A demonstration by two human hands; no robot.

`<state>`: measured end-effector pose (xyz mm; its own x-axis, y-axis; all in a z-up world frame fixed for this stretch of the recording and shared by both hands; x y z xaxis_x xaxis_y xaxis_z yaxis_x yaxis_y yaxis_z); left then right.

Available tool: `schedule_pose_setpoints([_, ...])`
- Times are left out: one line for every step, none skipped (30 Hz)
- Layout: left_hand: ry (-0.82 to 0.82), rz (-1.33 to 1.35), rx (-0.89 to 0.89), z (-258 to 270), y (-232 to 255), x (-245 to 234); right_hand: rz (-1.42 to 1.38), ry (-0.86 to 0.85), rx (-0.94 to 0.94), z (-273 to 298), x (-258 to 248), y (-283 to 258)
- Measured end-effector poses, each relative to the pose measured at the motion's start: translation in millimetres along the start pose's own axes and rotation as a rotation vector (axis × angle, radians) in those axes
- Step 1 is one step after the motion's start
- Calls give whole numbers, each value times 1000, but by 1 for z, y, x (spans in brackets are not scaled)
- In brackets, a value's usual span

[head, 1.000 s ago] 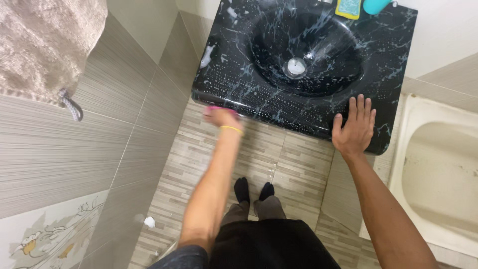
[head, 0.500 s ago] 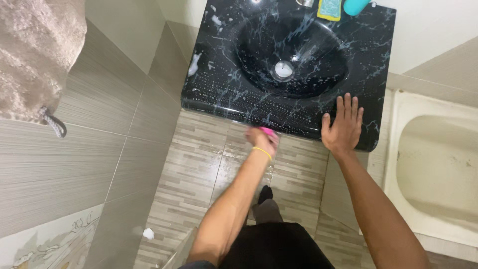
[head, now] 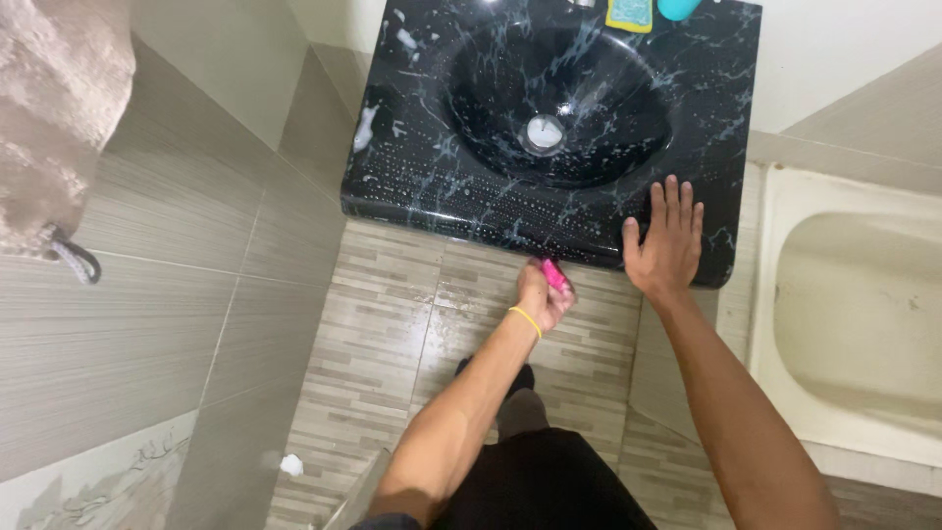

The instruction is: The person scrubs the surface and basin of a black marble-patterned bathroom sink with a pink sponge, applying soap and rinsing the area with water from the faucet.

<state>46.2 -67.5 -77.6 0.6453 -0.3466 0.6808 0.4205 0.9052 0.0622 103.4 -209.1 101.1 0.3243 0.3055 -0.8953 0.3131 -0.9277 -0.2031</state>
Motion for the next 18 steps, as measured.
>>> schedule_pose_setpoints([12,-84,123,18,10,-2,-18,-11,10,-3,2,0])
schedule_pose_setpoints([156,-81,385,40,24,-9,-15,-8,8,-6,1,2])
schedule_pose_setpoints([300,-91,650,68,46,-19,5,-31,22,-7,2,2])
schedule_pose_setpoints([490,-428,1216,107,85,-12,24,-54,36,-7,4,1])
schedule_pose_setpoints([646,-791,1768,146,100,4,24,-59,39,-6,5,1])
schedule_pose_setpoints([647,-796,1763,159,114,3,43,-75,53,-6,6,0])
schedule_pose_setpoints([540,-1017,1718,165,131,15,61,-83,60,-11,7,-1])
schedule_pose_setpoints([423,-1230,1666,168,138,31,59,-81,56,-14,6,-1])
schedule_pose_setpoints([292,-1559,1633,169,134,51,68,-94,67,-15,7,-2])
schedule_pose_setpoints([145,-1882,1567,168,123,66,77,-108,78,-15,7,-1])
schedule_pose_setpoints([-46,-1966,1529,171,109,78,70,-104,78,-16,6,-2])
schedule_pose_setpoints([-241,-2041,1479,173,96,89,69,-105,73,-16,5,-2])
schedule_pose_setpoints([-241,-2051,1480,176,96,95,68,-105,72,-16,5,-2])
schedule_pose_setpoints([-326,-2108,1473,175,95,100,60,-101,78,-17,4,0])
schedule_pose_setpoints([-417,-2162,1457,172,95,101,43,-104,81,-16,4,1])
schedule_pose_setpoints([-283,-2180,1418,167,113,96,26,-107,84,-14,4,2])
schedule_pose_setpoints([-141,-2185,1380,161,143,91,24,-110,82,-15,5,2])
schedule_pose_setpoints([46,-2210,1445,157,184,90,25,-110,94,-16,6,3])
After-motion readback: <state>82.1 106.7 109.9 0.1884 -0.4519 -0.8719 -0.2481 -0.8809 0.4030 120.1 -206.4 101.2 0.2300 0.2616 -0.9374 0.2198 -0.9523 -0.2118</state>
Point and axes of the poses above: each hand's wrist, its own z-axis away from the middle knuckle, its own x-axis out of the palm, y = z × x, the point moved 5 cm from there along -z, towards the middle knuckle
